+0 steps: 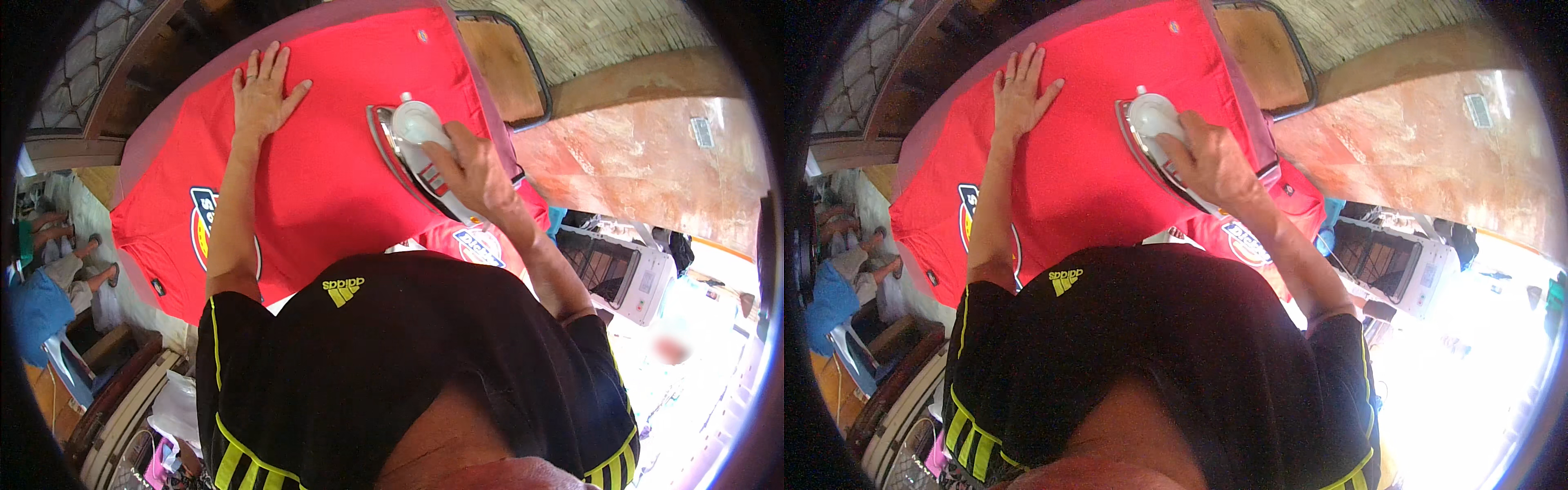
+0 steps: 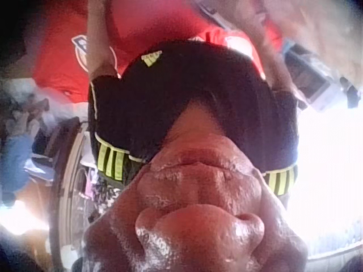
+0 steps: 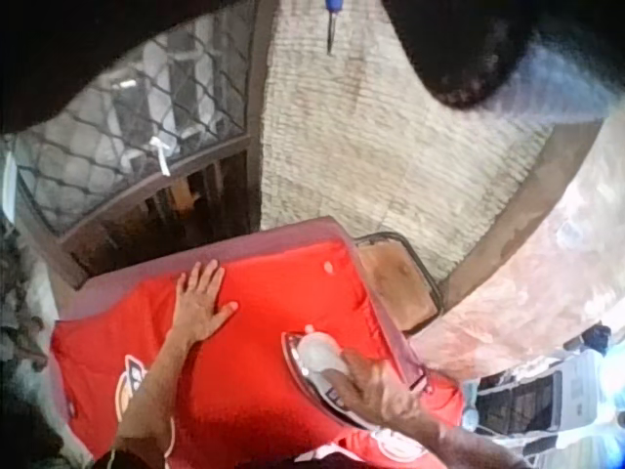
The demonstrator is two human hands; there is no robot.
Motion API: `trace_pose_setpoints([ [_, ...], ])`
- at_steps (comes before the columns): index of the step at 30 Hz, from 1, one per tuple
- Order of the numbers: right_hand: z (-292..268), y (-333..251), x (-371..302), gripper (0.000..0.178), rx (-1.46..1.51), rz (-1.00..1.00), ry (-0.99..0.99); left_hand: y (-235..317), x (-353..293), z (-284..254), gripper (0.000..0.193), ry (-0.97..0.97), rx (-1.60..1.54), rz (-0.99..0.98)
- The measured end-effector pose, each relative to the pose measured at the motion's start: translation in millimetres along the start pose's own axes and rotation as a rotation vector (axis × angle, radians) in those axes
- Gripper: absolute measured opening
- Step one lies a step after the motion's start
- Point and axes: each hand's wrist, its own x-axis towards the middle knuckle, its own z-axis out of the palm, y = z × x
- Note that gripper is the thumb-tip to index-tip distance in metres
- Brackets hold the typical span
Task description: The person irons a red t-shirt on a small ironing board using a white electric iron. They repeatedly smooth the fabric, reposition the shirt, and press different sections including the logo area and sleeves. The person adjusts the shirt multiple times to ensure even coverage and continues ironing until the end of the clip.
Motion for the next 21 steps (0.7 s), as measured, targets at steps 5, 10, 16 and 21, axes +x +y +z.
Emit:
trace_pose_setpoints([
  [5,52.7,38.2,109.5,0.018,-0.362,-0.307,0.007,1.6,0.1,-1.2,0.068,-0.023,0.002,-0.032],
  [10,82.0,54.4,251.2,0.033,-0.409,-0.267,0.008,-12.7,0.8,26.2,0.058,0.061,-0.053,-0.137],
  [16,91.1,2.0,204.8,0.038,-0.263,-0.172,-0.075,-95.2,-22.2,14.2,0.05,0.027,0.132,-0.195],
  [21,91.2,-34.3,150.8,0.041,-0.155,-0.115,-0.183,-100.8,-19.9,12.5,0.049,0.01,0.133,-0.243],
])
